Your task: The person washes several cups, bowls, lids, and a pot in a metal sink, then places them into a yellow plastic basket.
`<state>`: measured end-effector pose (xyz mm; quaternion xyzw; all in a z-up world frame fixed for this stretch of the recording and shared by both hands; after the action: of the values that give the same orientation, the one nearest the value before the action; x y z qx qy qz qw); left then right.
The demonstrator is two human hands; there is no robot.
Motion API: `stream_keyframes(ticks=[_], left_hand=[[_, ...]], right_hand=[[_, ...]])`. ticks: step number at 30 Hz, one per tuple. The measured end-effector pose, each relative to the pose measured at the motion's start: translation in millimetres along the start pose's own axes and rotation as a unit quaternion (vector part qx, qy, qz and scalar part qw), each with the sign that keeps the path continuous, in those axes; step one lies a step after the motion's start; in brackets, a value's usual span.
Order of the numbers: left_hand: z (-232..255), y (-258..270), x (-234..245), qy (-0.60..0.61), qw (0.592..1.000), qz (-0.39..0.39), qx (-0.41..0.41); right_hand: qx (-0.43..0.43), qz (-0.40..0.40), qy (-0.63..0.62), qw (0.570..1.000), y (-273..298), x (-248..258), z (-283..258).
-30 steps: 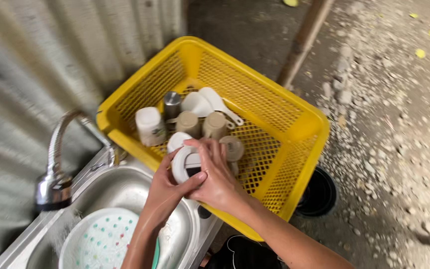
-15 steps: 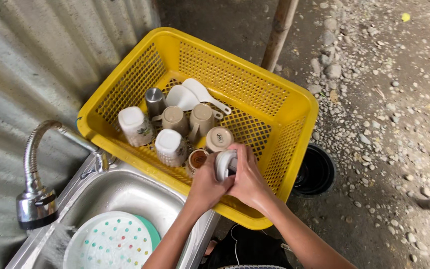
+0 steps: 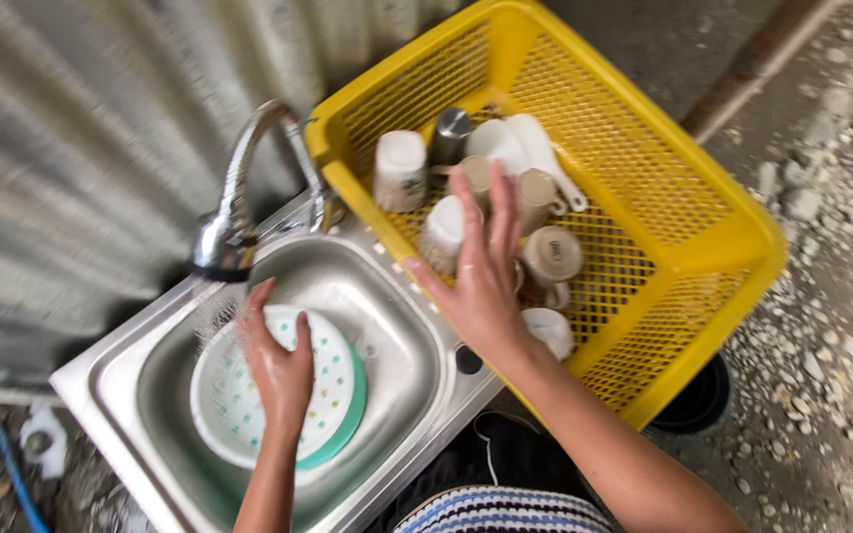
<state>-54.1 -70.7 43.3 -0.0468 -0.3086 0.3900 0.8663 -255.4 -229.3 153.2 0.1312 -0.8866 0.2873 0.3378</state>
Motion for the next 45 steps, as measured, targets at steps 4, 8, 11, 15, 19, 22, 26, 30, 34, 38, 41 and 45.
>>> stream_keyframes(ticks=[4, 8, 11, 15, 19, 22, 26, 30, 34, 38, 41, 45], left_hand=[[-124.4, 69.5, 57.5, -0.200, 0.967, 0.136, 0.086], [-210.2, 141.6, 68.6, -0.202, 0.948, 0.154, 0.194], [-241.7, 181.2, 40.2, -0.008, 0.892, 0.156, 0.425], [-224.5, 193.8, 22.4, 0.137, 0.900, 0.250, 0.329], [-182.8, 177.8, 34.3, 0.256, 0.863, 0.244, 0.362], [-159.1, 142.2, 43.3, 0.310, 0.853, 0.212, 0.363], [-160.0, 111.2, 96.0, 0.326, 0.836, 0.247, 0.367], [-155.4, 62.5, 152.4, 0.411, 0.842, 0.152, 0.314], [-126.0, 26.2, 174.6, 0.477, 0.787, 0.128, 0.370], [-106.0, 10.9, 149.9, 0.402, 0.843, 0.111, 0.340], [-76.8, 10.9, 123.7, 0.490, 0.811, 0.092, 0.305], [-23.6, 25.3, 134.9, 0.303, 0.921, 0.106, 0.220]], right_hand=[[0.055, -0.192, -0.137, 0.970, 53.2, -113.1, -42.1], [0.077, -0.400, -0.148, 0.901, 118.6, -254.7, -55.0], [0.071, -0.497, -0.006, 0.865, 151.3, -338.1, -39.2], [0.386, -0.426, 0.103, 0.812, 196.8, -342.4, -34.5], [0.377, -0.502, -0.048, 0.777, 167.0, -337.0, -34.5], [0.204, -0.264, 0.070, 0.940, 164.0, -331.4, -55.4], [0.354, -0.415, -0.089, 0.834, 149.4, -278.8, -101.3], [0.375, -0.582, 0.065, 0.719, 114.5, -209.7, -125.0], [0.186, -0.459, -0.130, 0.859, 46.0, -191.0, -120.9], [-0.134, -0.350, -0.417, 0.828, -15.3, -208.5, -79.4], [-0.307, -0.298, -0.580, 0.693, -6.6, -209.9, -41.3], [-0.511, -0.238, -0.582, 0.587, 36.9, -208.1, -12.2]])
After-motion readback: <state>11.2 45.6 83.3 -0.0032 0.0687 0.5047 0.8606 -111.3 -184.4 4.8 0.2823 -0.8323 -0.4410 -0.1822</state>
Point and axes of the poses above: each hand's wrist, its own y-axis away from the middle knuckle, its own x-axis out of the back of the hand, z = x × y, the point moved 3 cm from there along -y, towards the middle knuckle, and after that the axes turned 6 degrees about -x, right-handed, at the moved point
